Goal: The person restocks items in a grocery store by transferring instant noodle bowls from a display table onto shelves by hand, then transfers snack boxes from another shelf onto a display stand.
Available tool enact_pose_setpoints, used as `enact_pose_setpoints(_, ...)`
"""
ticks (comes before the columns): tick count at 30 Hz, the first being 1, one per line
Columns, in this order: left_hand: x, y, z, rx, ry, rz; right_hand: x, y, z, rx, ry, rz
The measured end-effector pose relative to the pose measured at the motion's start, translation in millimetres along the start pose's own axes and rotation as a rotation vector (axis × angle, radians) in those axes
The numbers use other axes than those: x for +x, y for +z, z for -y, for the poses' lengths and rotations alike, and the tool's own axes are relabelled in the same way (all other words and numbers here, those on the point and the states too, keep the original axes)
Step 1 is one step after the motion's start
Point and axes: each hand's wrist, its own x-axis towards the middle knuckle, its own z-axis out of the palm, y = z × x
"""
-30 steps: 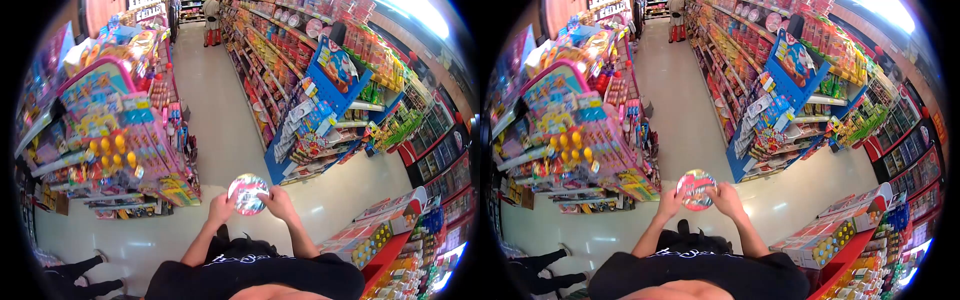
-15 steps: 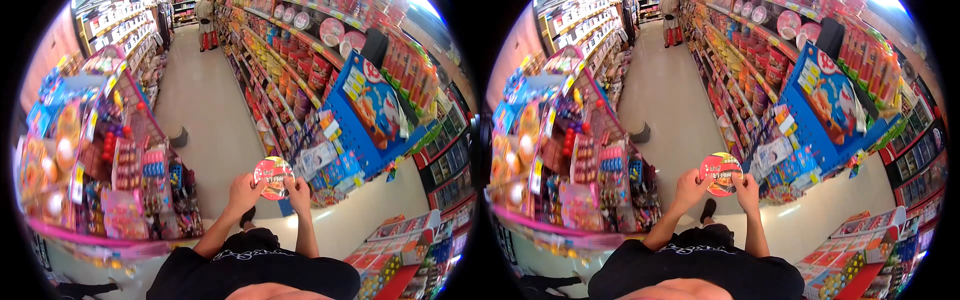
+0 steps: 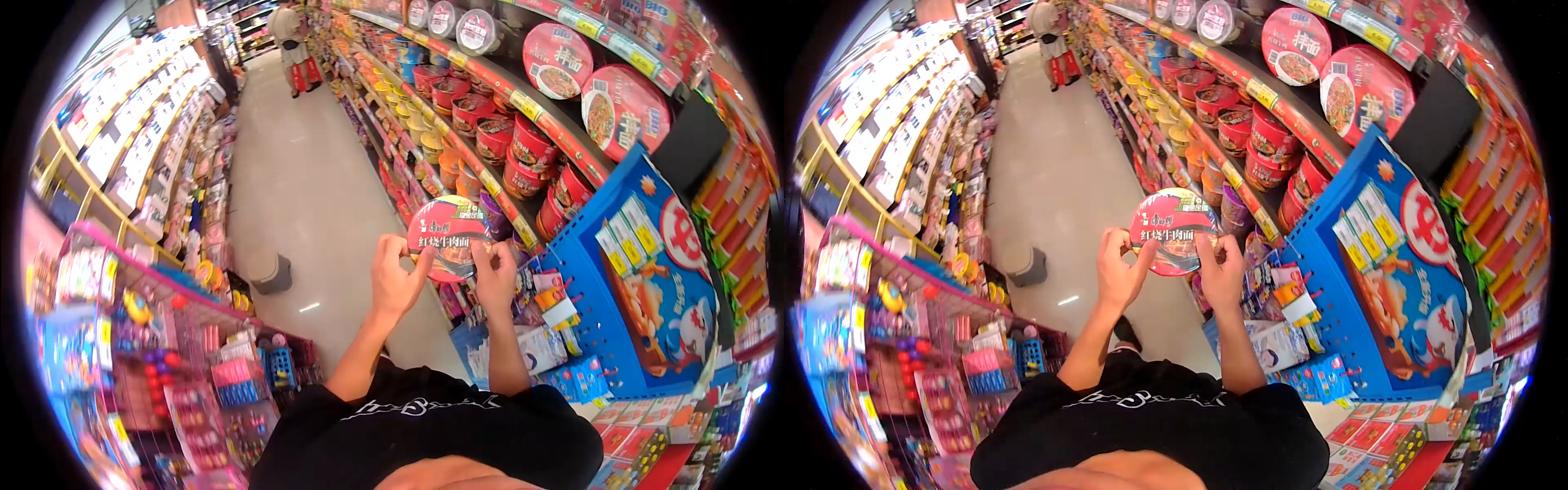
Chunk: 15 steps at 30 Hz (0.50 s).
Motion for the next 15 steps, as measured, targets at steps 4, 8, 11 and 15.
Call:
enact_pose_setpoints(4, 81, 41, 58, -0.263, -0.028, 0.127, 68, 35, -23, 0.157, -0.063, -0.145)
enact_pose_setpoints(8, 167, 99, 117, -0.618, 0.045, 0.311, 141, 69, -36, 0.098, -0.127, -0.336)
enact_pose_setpoints(11, 238, 144, 147, -0.762, 0.109, 0.432, 194, 90, -35, -0.031, -0.078, -0.44)
enact_pose_setpoints(15, 305, 179, 171, -0.696, 0.24, 0.61, 240, 116, -28, 0.003, -0.048, -0.561)
